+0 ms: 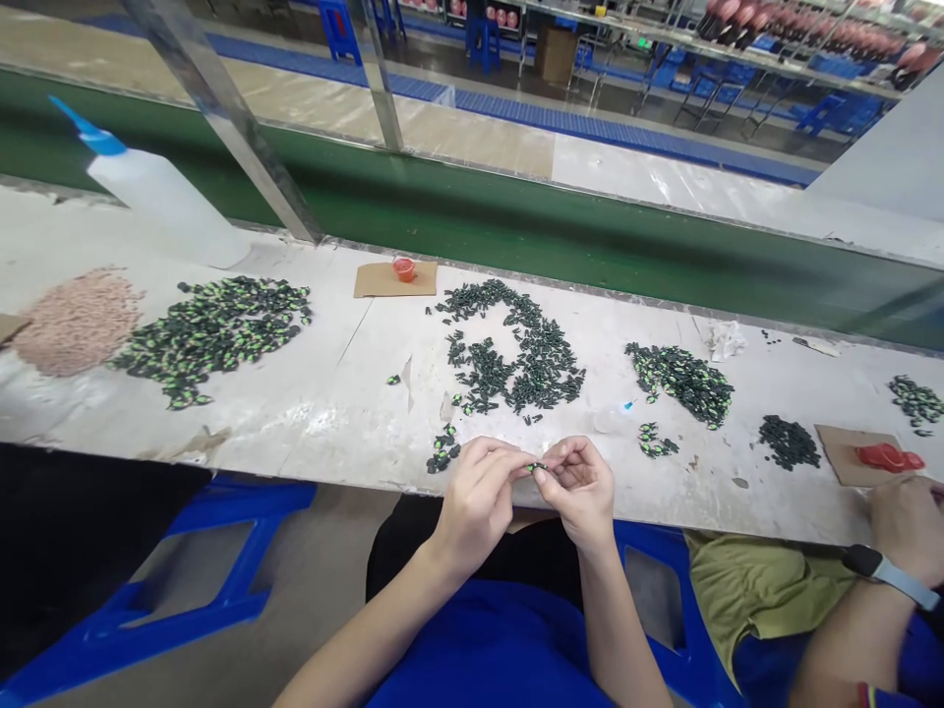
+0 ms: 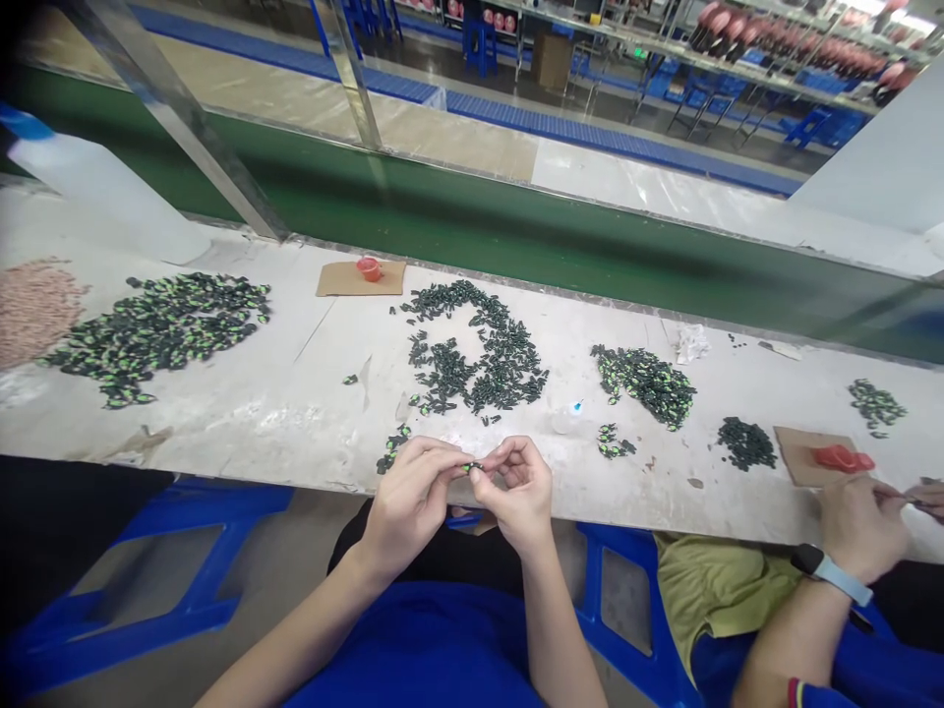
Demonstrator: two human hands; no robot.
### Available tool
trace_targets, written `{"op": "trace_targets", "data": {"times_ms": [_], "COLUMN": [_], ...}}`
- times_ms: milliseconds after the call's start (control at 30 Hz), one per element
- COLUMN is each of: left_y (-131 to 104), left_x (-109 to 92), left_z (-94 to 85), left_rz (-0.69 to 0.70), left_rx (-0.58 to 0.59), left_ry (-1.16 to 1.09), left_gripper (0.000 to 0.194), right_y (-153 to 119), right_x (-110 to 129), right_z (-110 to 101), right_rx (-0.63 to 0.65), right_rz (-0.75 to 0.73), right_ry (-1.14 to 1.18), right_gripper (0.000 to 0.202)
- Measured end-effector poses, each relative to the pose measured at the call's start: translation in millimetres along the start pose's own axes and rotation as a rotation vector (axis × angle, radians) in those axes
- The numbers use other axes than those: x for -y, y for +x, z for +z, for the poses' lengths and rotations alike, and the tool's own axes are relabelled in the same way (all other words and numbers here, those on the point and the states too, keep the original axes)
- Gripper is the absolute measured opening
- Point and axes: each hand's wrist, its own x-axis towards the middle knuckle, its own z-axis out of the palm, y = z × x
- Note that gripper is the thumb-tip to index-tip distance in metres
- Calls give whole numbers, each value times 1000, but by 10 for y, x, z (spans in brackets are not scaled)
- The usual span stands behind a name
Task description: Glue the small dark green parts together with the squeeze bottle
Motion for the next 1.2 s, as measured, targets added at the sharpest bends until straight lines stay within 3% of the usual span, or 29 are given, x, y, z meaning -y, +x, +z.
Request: {"op": "trace_targets", "data": {"times_ms": [167, 267, 333, 500, 600, 733, 933, 1100, 1200], "left_y": [-45, -95, -118, -82, -22, 47, 98, 67, 36], "left_x": [-20, -20, 21, 326, 519, 635, 707, 764, 748], "left_z": [89, 207, 236, -27, -211, -203, -12, -47, -53], "left_rz": [23, -3, -61, -314, -402, -438, -441, -458, -392], "left_rx": [40, 136, 171, 0, -15, 25, 72, 145, 113], "left_ry": [-60, -91, 8, 355, 467, 523, 534, 535, 495], "left_gripper": [24, 22, 25, 23, 17, 22, 23, 13, 16], "right_y": [-22, -32, -22, 68, 142, 228, 366, 394, 307], "right_x": [-46, -53, -39, 20, 45, 44, -111, -185, -143], "right_z": [-108, -300, -480, -988, -1138, -1021, -723, -648, -589], "right_rx": [5, 16, -4, -346, -539, -617, -444, -371, -268], "right_rz": [-6, 1, 2, -109, -146, -237, -287, -236, -191], "right_ry": [-56, -193, -345, -797, -1009, -1096, -991, -867, -733], "right_gripper": [26, 23, 21, 23, 33, 42, 52, 41, 38]}}
